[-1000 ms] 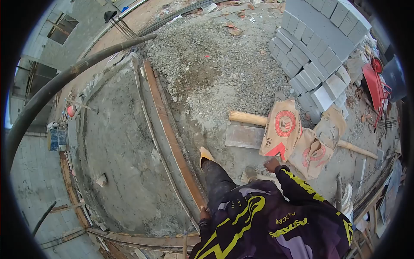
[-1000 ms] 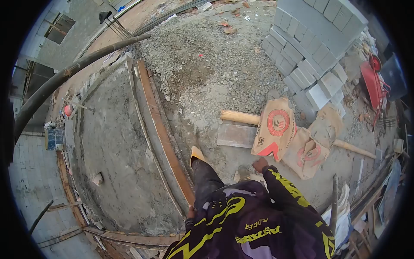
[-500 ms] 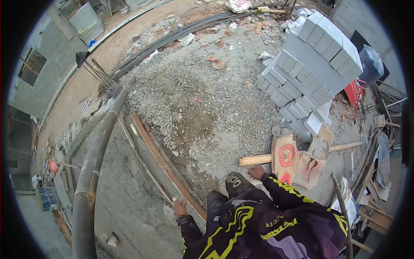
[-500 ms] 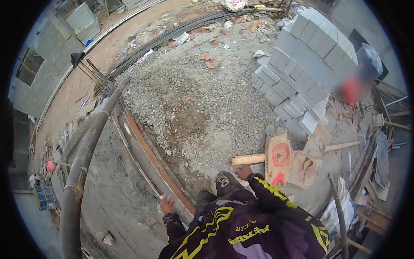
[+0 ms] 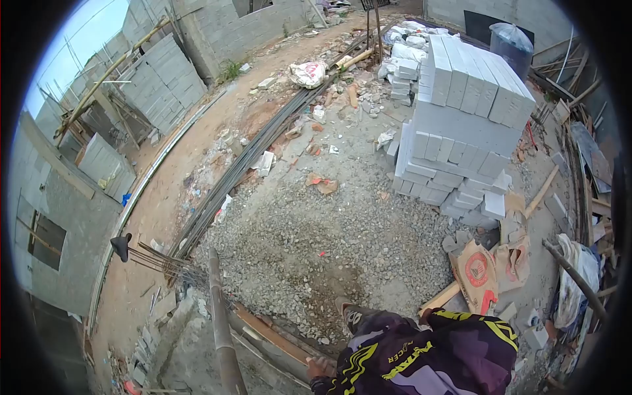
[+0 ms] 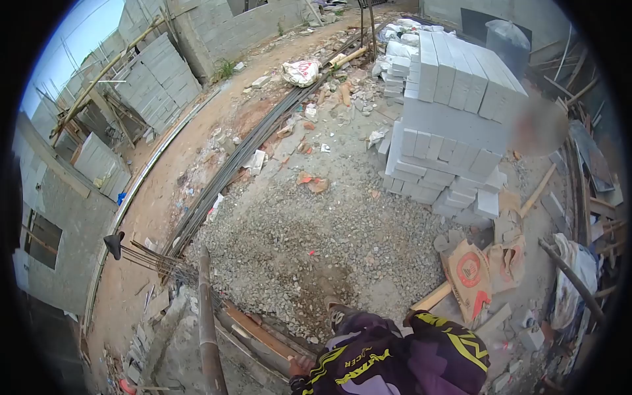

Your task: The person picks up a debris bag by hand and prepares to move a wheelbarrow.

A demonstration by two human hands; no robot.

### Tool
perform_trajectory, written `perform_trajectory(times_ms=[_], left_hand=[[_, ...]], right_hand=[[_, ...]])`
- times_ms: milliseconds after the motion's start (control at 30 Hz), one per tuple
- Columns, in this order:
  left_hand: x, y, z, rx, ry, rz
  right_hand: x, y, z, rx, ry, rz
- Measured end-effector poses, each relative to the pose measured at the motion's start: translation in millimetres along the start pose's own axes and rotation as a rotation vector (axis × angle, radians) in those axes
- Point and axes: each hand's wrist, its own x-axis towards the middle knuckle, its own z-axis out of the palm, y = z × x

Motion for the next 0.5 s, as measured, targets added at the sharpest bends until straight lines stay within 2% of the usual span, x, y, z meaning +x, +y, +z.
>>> perform_trajectory(times_ms=[33, 67, 100, 133, 167, 200, 233, 267, 300, 333, 433, 500], left_hand=[[23, 17, 2, 0.032, -0.053, -0.005], [32, 38, 6, 0.079, -0.021, 0.016], [35, 54, 3, 0.122, 0.016, 0.027], [40, 69, 7, 0.155, 0.045, 0.036], [48, 85, 10, 0.15, 0.073, 0.03], [62, 98, 10, 0.142, 0.102, 0.02], [75, 109, 10, 0.135, 0.133, 0.011], [86, 120, 12, 0.469, 0.125, 0.118], [106, 131, 12, 0.806, 0.113, 0.226], [116, 146, 17, 0.983, 0.105, 0.292], [148, 187, 47, 0.846, 0.055, 0.172], [169, 216, 65, 0.785, 0.021, 0.096]], right_hand=[[3, -16, -3, -0.004, -0.001, 0.015], [15, -30, 0, -0.019, -0.002, 0.032], [7, -65, -39, 0.171, -0.054, -0.005], [27, -101, -64, 0.144, -0.058, -0.044], [67, -133, -74, -0.035, 0.08, -0.202], [26, -179, -129, 0.171, 0.169, -0.173], [40, -216, -154, 0.158, 0.242, -0.274], [54, -242, -176, 0.239, 0.325, -0.493], [36, -272, -211, 0.326, 0.336, -0.586], [9, -299, -248, 0.416, 0.348, -0.675], [-11, -353, -314, 0.417, 0.356, -0.733], [0, -374, -325, 0.461, 0.323, -0.726]])
